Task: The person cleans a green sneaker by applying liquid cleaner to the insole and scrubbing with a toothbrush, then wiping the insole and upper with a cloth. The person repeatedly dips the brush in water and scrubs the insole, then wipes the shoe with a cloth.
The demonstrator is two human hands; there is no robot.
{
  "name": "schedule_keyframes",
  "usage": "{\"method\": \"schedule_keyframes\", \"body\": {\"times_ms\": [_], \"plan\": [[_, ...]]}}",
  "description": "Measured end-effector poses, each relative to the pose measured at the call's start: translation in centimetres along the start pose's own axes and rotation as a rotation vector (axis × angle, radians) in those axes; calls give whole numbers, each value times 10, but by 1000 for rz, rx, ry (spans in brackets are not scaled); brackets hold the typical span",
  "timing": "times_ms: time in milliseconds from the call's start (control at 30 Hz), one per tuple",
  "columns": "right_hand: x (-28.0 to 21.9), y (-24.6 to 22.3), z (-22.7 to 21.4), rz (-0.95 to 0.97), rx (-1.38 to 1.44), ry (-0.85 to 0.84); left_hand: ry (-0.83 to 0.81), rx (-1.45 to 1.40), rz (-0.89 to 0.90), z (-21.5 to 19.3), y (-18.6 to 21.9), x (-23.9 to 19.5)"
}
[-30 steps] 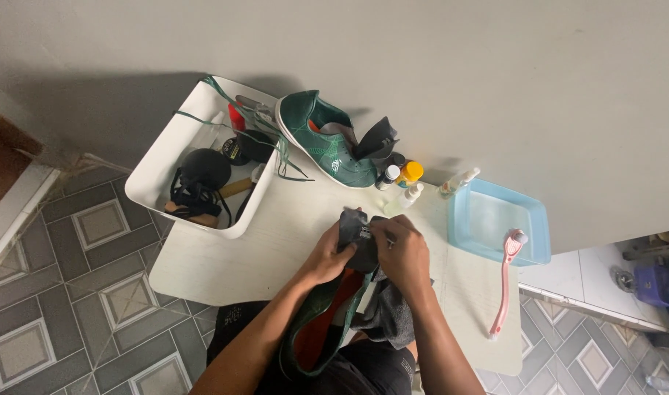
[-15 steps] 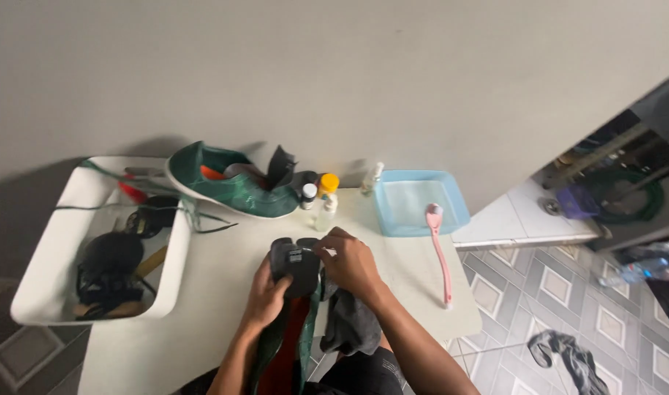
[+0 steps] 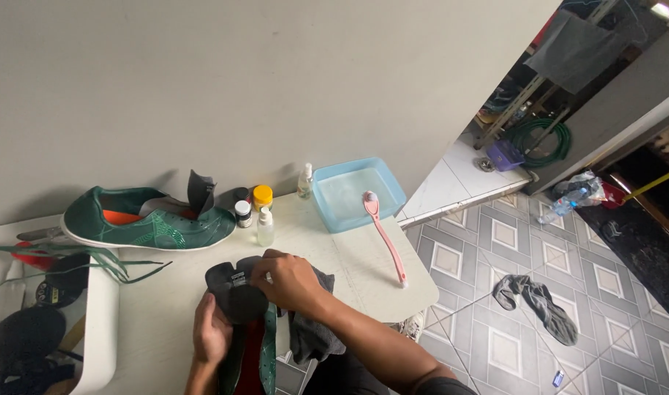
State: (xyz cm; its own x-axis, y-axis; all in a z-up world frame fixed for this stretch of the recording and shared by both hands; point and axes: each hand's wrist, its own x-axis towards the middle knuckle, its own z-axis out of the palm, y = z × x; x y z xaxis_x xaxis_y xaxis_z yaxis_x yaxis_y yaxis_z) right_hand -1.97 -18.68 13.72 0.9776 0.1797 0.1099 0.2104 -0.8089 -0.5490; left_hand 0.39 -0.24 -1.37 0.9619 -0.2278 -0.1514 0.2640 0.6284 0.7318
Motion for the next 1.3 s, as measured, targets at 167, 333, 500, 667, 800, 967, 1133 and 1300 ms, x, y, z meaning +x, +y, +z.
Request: {"method": "schedule_keyframes", "body": {"times_ms": [167,333,500,667,800,967,1133,1300], "plan": [[-1,-2,-9,-7,-35,-191,11,10,-37,6,8,-4],[3,6,2,82,-43,-181,38,20,73,-27,-30,5],[0,-10,-12,102,-11,-79,55,-59,133,-5,-23,1],[-2,-24,-20,96,-94,-85,2,14,133,11,5,-3],[-3,-28,-22,45,-80,-104,54,98,78,35,31,-13],[0,-13,-19,79,-150,-9,28,67,112,58,61,-25],[-8,-15,-22,93,-157,0,2,388,66,40,45,-21],[-20,-27,-29,112,-132,-218,-104,475,134,72,79,-34]]}}
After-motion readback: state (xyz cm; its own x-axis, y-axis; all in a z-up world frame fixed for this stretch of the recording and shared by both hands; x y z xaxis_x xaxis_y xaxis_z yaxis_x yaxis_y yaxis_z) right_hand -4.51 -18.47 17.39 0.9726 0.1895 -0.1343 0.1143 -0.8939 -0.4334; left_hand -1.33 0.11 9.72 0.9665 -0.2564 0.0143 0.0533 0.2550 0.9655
